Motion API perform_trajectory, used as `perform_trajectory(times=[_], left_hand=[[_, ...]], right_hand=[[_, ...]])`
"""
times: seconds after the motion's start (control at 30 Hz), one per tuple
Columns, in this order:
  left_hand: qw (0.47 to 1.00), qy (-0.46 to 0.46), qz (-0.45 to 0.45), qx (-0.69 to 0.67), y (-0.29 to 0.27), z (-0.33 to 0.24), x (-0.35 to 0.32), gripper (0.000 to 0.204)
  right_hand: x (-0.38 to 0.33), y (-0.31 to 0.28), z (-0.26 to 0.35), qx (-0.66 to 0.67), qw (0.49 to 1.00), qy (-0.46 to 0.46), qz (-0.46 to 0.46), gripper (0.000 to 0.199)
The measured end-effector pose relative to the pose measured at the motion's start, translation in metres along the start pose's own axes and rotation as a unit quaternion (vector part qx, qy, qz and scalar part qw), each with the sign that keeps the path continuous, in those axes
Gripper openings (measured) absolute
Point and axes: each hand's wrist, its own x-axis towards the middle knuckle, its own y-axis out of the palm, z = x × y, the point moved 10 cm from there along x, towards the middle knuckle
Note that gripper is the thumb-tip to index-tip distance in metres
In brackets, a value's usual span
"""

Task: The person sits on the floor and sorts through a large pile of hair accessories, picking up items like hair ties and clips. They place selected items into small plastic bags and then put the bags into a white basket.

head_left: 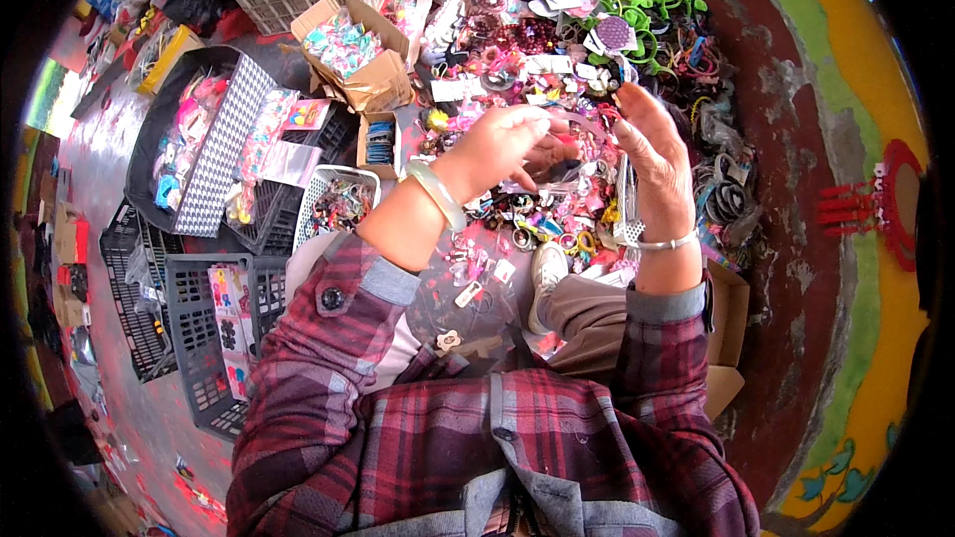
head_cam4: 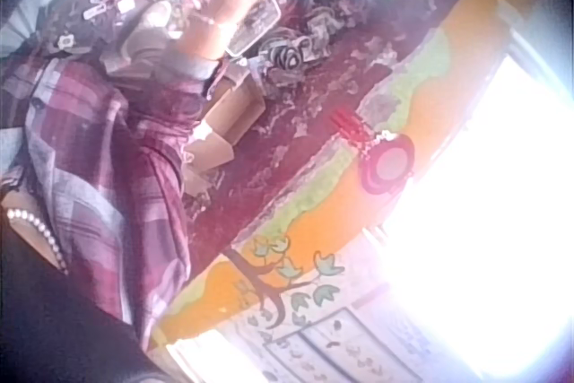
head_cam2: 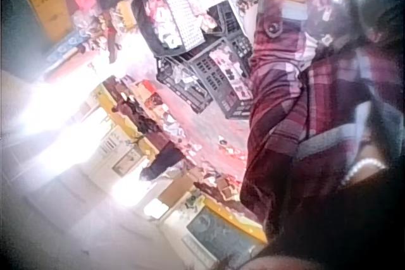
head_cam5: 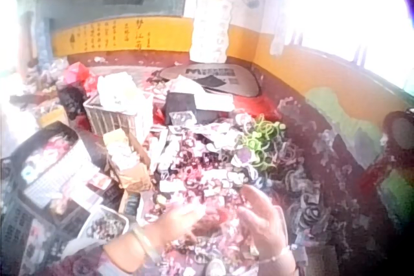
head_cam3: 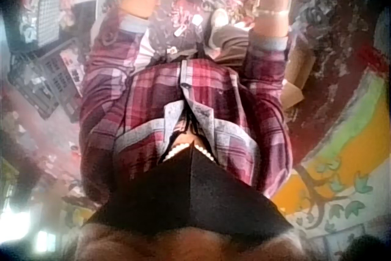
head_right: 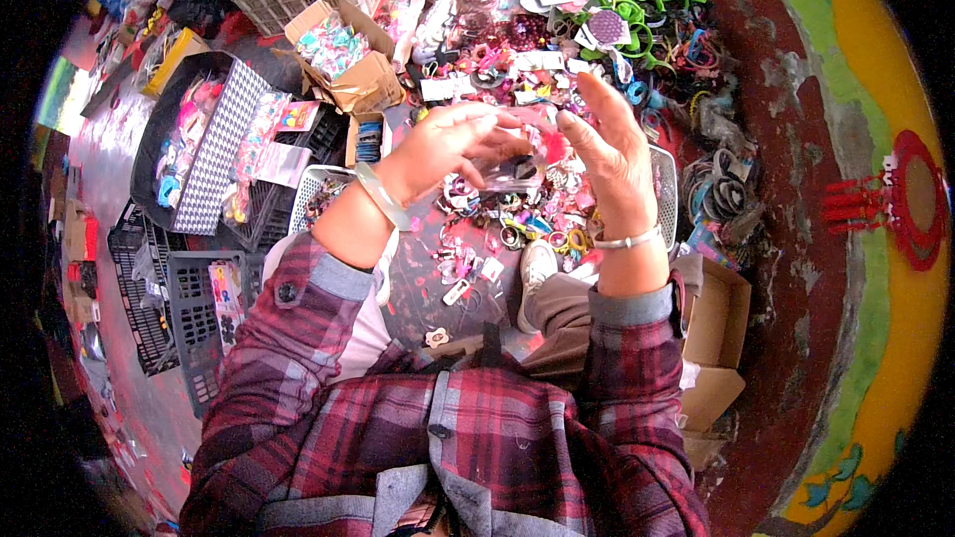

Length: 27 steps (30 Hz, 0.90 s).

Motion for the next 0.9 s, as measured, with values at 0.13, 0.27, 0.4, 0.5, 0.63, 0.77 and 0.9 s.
perform_trajectory(times=[0.13,0.27,0.4,0.5,0.63,0.77,0.9], left_hand=[[0.990,-0.026,-0.029,-0.139,-0.011,-0.008,-0.007,0.034],[0.997,-0.019,-0.031,-0.072,-0.013,-0.013,-0.007,0.033],[1.000,-0.009,-0.028,-0.002,-0.006,-0.012,-0.006,0.038],[0.999,0.021,-0.032,0.039,-0.006,-0.019,-0.005,0.044],[0.991,0.085,-0.092,0.043,-0.020,-0.032,-0.008,0.052],[0.969,0.161,-0.185,0.036,-0.045,-0.050,-0.014,0.057],[0.964,0.174,-0.196,0.043,-0.050,-0.051,-0.014,0.054]], right_hand=[[-0.010,0.030,-0.017,0.206,0.963,0.120,0.127,0.071],[-0.010,0.038,-0.025,0.187,0.969,0.111,0.122,0.041],[-0.009,0.033,-0.030,0.103,0.987,0.090,0.083,0.025],[-0.008,0.023,-0.022,0.051,0.997,0.036,0.044,0.019],[-0.009,0.005,0.008,0.125,0.992,-0.004,-0.018,0.015],[-0.009,-0.009,0.033,-0.048,0.993,-0.087,-0.060,0.014],[-0.010,-0.011,0.020,0.024,0.995,-0.057,-0.083,0.014]])
